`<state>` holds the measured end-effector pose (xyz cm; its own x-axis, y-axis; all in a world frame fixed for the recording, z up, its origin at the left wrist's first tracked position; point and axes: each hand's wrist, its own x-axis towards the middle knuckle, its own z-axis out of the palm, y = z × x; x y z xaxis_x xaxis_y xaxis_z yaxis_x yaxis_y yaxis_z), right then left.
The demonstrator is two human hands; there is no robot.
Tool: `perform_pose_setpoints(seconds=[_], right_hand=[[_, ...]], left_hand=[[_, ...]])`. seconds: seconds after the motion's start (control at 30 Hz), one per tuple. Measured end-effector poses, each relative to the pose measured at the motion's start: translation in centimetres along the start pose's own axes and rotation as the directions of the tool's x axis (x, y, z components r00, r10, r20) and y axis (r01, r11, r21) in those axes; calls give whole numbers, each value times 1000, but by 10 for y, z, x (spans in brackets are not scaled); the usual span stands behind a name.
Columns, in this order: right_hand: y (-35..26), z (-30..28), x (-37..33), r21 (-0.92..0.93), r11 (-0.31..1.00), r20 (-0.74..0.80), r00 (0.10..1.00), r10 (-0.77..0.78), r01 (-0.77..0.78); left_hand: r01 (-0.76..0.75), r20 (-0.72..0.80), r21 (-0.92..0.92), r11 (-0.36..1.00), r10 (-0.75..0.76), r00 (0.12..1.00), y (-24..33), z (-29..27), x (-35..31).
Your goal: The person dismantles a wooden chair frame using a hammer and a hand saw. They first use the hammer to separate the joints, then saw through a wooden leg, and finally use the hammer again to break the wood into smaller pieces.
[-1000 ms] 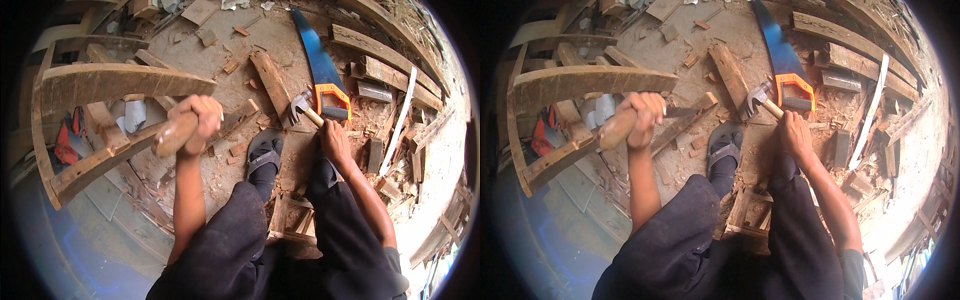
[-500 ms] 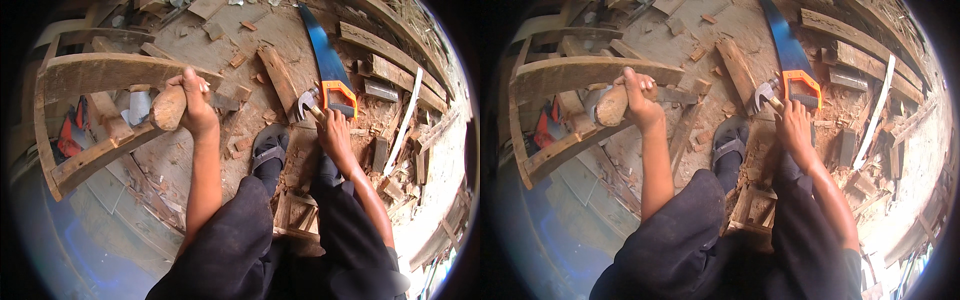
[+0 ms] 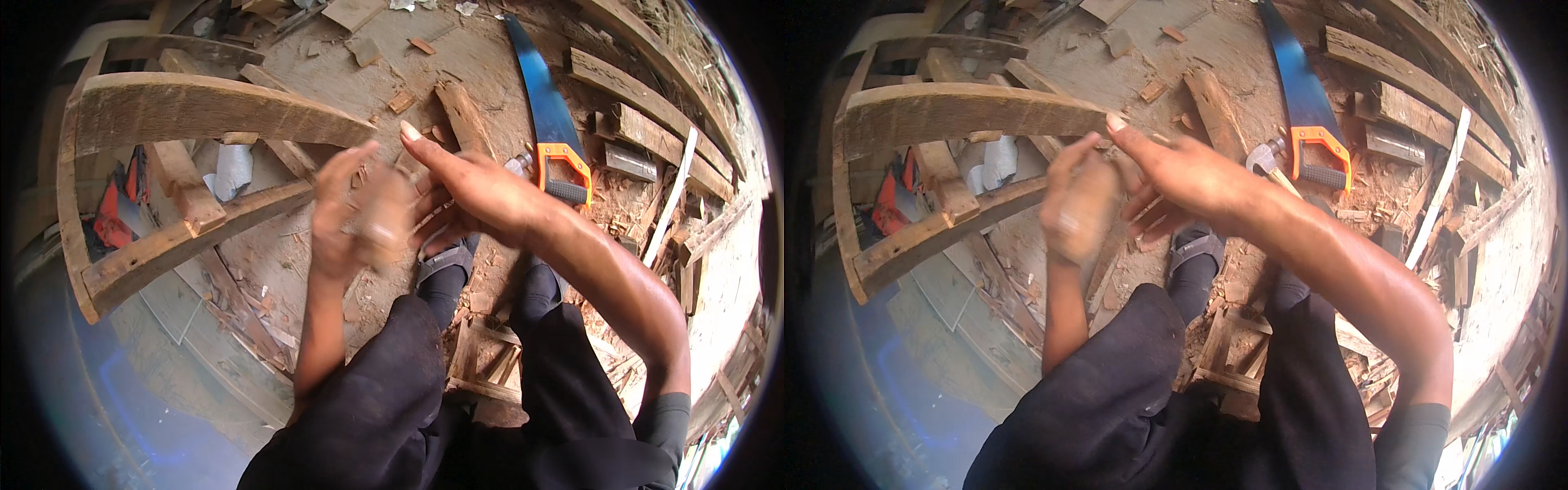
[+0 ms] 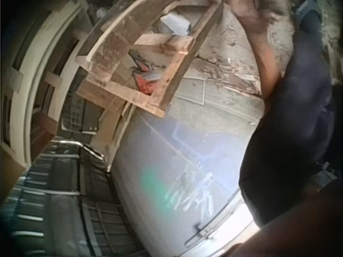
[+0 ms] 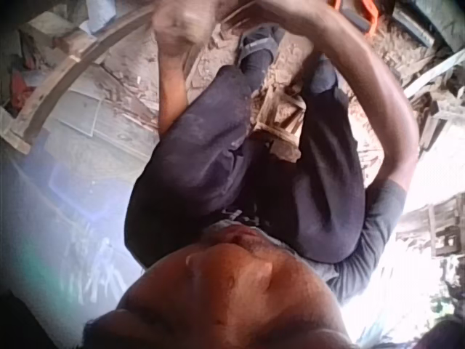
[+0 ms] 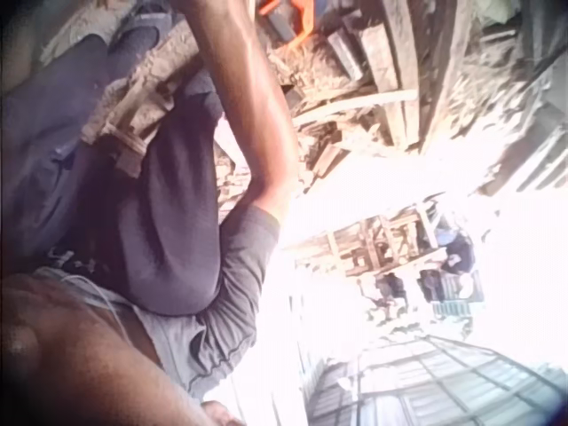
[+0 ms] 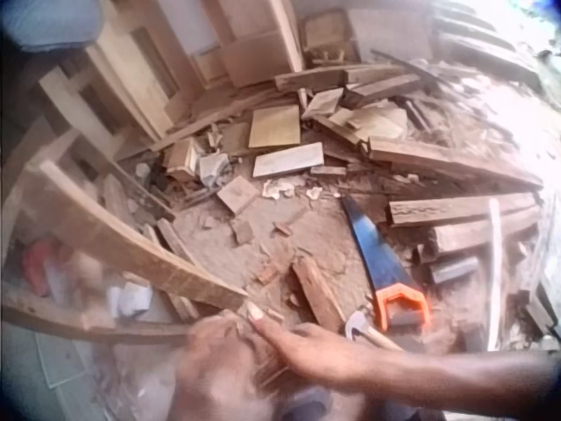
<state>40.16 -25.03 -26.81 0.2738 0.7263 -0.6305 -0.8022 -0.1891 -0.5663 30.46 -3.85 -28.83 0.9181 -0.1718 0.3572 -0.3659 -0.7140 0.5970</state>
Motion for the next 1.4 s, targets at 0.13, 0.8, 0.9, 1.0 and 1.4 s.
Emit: perform_pose_setpoints(seconds=[0.13, 0.8, 0.9, 1.0, 1.4], right_hand=[[12, 3, -26, 48, 996, -2, 997, 82, -81], [17, -26, -67, -963, 189, -174, 978, 114, -193], [13, -25, -66, -975, 171, -127, 986, 108, -145], [10, -17, -85, -957, 282, -53, 997, 55, -66], [90, -35, -125, -841, 529, -230, 959, -164, -111]], left_hand=[[148, 32, -30, 989, -147, 989, -12, 23, -41], [575, 63, 114, 810, -584, 809, -115, 95, -144], [534, 36, 44, 845, -535, 844, -111, 73, -143], [612, 109, -23, 791, -607, 788, -117, 65, -148], [493, 134, 56, 868, -496, 858, -115, 77, -120]])
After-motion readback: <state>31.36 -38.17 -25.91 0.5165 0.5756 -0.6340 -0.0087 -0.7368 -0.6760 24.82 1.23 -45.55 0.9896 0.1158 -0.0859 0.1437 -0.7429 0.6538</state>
